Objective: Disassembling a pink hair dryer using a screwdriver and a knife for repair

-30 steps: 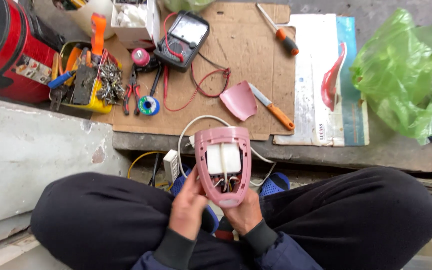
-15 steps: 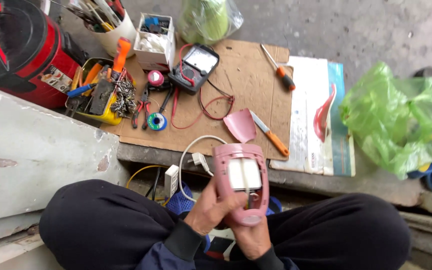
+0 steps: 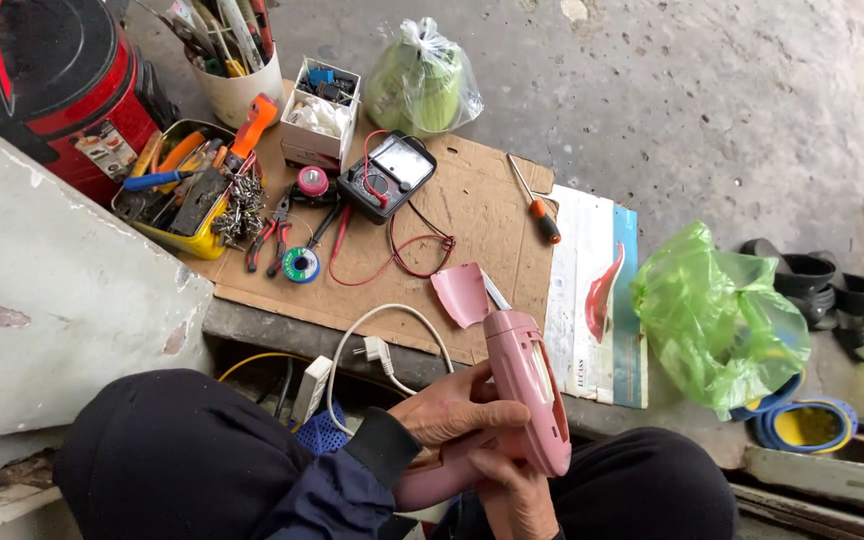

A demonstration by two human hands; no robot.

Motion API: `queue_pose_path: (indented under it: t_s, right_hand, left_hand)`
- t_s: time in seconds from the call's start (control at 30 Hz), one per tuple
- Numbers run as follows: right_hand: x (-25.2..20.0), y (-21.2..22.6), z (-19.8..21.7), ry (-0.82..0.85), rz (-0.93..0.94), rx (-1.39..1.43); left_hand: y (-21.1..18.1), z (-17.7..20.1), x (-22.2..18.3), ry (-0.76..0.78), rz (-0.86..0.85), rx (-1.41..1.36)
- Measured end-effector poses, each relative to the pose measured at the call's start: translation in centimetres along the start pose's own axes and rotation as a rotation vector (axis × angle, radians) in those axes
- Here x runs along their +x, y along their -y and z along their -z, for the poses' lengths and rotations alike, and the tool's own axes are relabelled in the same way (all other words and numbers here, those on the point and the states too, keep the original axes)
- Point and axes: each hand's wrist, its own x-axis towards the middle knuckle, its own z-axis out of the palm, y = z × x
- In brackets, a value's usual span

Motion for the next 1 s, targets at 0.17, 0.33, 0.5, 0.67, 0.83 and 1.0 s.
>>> queue_pose_path:
  t_s: [0.17,0.33,0.5,0.67,0.83,1.0]
  right_hand:
    - [1.5,0.8,0.9,-0.013,-0.001,-0.096]
    - [5.5,3.3,-7.5,0.295,0.296,0.191]
    - [0.1,5.0,-9.5,0.525,0.546,-0.902]
    - [3.7,13.1,-11.2,0.907,0.613,-1.628]
    - [14.3,22.6,-8.3,0.479,0.352,-2.181]
    - [29.5,24.8,-5.4,0.274,0.361,-2.087]
  left_hand:
    - [-0.6,-0.3,-0.6,0.017,-0.044,-0.124]
    - [-4.5,-3.1,-3.5,-0.149,-0.238,0.49]
    - [-7.4,-1.7,-3.9,-0.358,-0.354,0.254]
    - [-9.5,1.1,-5.8,-0.726,-0.299,-0.138]
    - [-7.1,4.8,-6.1,-0.792,-0.459,-0.288]
    - [-3.2,6.5,-4.0,-0.768,-0.32,-0.232]
